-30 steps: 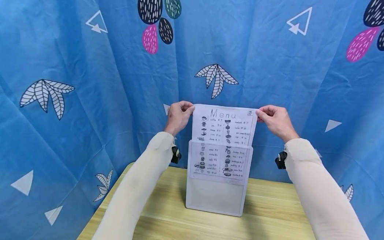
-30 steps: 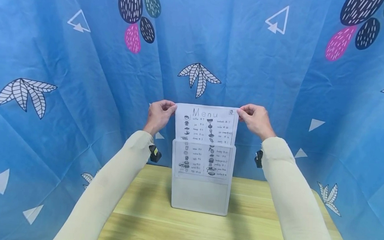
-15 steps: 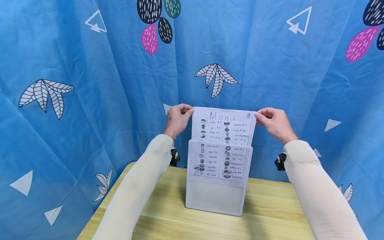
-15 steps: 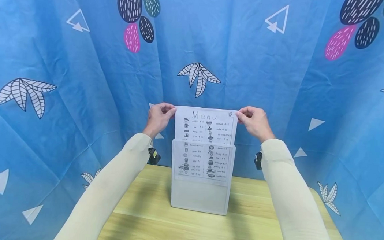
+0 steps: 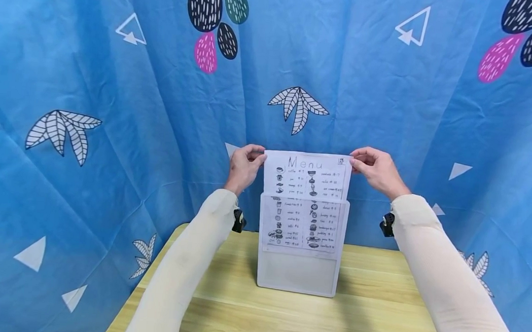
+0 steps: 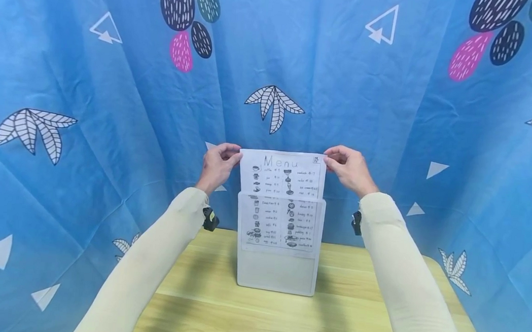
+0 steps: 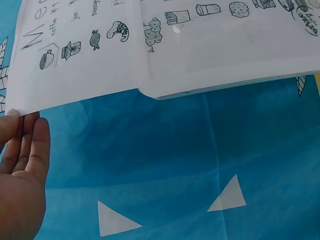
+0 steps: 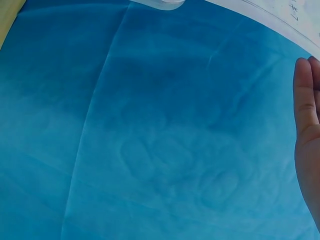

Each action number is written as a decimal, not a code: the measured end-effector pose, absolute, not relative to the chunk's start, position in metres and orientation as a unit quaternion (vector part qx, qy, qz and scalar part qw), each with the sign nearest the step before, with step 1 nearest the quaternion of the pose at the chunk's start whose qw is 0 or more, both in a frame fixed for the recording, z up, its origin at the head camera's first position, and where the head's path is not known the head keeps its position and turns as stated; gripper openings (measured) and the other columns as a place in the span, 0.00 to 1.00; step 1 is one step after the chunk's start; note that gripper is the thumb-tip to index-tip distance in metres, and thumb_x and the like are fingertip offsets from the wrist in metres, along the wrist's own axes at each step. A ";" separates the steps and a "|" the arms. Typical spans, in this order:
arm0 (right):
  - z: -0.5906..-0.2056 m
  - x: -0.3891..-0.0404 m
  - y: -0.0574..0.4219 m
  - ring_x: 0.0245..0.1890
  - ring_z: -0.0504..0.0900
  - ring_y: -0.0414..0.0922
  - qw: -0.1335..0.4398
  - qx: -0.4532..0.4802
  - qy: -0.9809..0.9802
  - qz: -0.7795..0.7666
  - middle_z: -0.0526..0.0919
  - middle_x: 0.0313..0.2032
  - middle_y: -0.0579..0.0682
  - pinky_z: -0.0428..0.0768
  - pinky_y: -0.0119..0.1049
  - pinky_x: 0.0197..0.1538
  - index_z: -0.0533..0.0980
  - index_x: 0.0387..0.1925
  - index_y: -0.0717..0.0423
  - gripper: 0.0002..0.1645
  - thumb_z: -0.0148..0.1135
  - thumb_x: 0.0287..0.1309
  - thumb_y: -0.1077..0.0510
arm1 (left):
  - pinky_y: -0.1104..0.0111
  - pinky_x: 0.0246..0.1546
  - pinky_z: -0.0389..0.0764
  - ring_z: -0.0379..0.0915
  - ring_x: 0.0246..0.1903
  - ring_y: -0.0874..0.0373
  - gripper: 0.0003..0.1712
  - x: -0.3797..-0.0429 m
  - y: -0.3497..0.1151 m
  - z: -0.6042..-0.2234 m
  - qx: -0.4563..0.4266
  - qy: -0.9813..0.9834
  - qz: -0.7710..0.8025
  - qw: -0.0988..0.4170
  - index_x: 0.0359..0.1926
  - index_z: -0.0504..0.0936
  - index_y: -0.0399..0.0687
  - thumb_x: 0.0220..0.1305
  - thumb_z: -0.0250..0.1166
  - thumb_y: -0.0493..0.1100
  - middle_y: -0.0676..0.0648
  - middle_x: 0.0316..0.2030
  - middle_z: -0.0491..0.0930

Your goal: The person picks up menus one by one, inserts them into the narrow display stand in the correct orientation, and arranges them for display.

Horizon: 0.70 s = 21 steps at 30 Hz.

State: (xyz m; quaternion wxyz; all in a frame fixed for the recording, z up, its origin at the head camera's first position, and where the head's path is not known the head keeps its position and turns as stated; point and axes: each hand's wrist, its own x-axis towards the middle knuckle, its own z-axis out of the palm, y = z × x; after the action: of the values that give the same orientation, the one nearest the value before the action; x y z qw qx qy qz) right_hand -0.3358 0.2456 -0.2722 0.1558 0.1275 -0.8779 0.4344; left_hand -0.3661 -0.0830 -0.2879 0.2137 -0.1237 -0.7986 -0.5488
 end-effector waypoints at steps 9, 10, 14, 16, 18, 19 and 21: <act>-0.276 -0.333 0.246 0.46 0.83 0.54 0.149 0.123 -0.879 0.436 0.83 0.48 0.60 0.79 0.51 0.57 0.77 0.54 0.62 0.20 0.56 0.73 0.50 | 0.61 0.48 0.83 0.82 0.40 0.51 0.12 -0.363 -0.085 -0.293 -0.127 -0.808 -0.533 0.217 0.51 0.84 0.40 0.70 0.64 0.39 0.42 0.38 0.84; -0.276 -0.333 0.246 0.46 0.84 0.54 0.149 0.124 -0.879 0.436 0.83 0.47 0.60 0.79 0.51 0.57 0.77 0.54 0.62 0.19 0.56 0.73 0.51 | 0.61 0.48 0.83 0.82 0.40 0.51 0.12 -0.363 -0.086 -0.294 -0.127 -0.809 -0.531 0.218 0.51 0.84 0.41 0.70 0.64 0.39 0.42 0.38 0.84; -0.280 -0.335 0.246 0.44 0.84 0.51 0.156 0.130 -0.878 0.433 0.83 0.47 0.60 0.80 0.49 0.55 0.76 0.53 0.62 0.17 0.56 0.73 0.53 | 0.61 0.47 0.83 0.82 0.40 0.51 0.11 -0.364 -0.086 -0.297 -0.133 -0.812 -0.522 0.227 0.50 0.84 0.41 0.70 0.64 0.39 0.43 0.38 0.83; -0.282 -0.335 0.246 0.43 0.84 0.49 0.157 0.133 -0.877 0.433 0.84 0.47 0.60 0.80 0.49 0.55 0.76 0.54 0.62 0.17 0.56 0.73 0.54 | 0.60 0.46 0.83 0.82 0.39 0.51 0.11 -0.365 -0.085 -0.298 -0.136 -0.812 -0.519 0.230 0.51 0.84 0.41 0.70 0.64 0.39 0.43 0.37 0.83; -0.284 -0.335 0.248 0.43 0.84 0.49 0.157 0.134 -0.877 0.434 0.83 0.47 0.60 0.80 0.49 0.56 0.76 0.54 0.62 0.18 0.56 0.74 0.54 | 0.60 0.46 0.83 0.82 0.39 0.51 0.12 -0.365 -0.084 -0.300 -0.140 -0.812 -0.518 0.232 0.51 0.84 0.40 0.70 0.64 0.39 0.43 0.37 0.83; -0.285 -0.336 0.248 0.43 0.84 0.49 0.157 0.135 -0.876 0.435 0.83 0.47 0.60 0.79 0.49 0.56 0.76 0.54 0.62 0.18 0.55 0.74 0.53 | 0.59 0.46 0.83 0.82 0.39 0.51 0.12 -0.365 -0.084 -0.300 -0.143 -0.811 -0.517 0.232 0.52 0.84 0.40 0.70 0.64 0.39 0.42 0.37 0.83; -0.286 -0.337 0.248 0.44 0.84 0.51 0.154 0.135 -0.875 0.438 0.83 0.47 0.60 0.78 0.49 0.56 0.76 0.55 0.62 0.18 0.55 0.74 0.53 | 0.59 0.46 0.82 0.81 0.39 0.51 0.13 -0.365 -0.084 -0.301 -0.145 -0.811 -0.517 0.231 0.52 0.84 0.39 0.70 0.64 0.39 0.42 0.37 0.83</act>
State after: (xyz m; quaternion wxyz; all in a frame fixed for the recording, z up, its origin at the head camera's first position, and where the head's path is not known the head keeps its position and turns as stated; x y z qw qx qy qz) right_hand -0.3365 0.2480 -0.2863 0.1535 0.1351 -0.8753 0.4383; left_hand -0.3652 -0.0843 -0.3015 0.2315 -0.1449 -0.8111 -0.5172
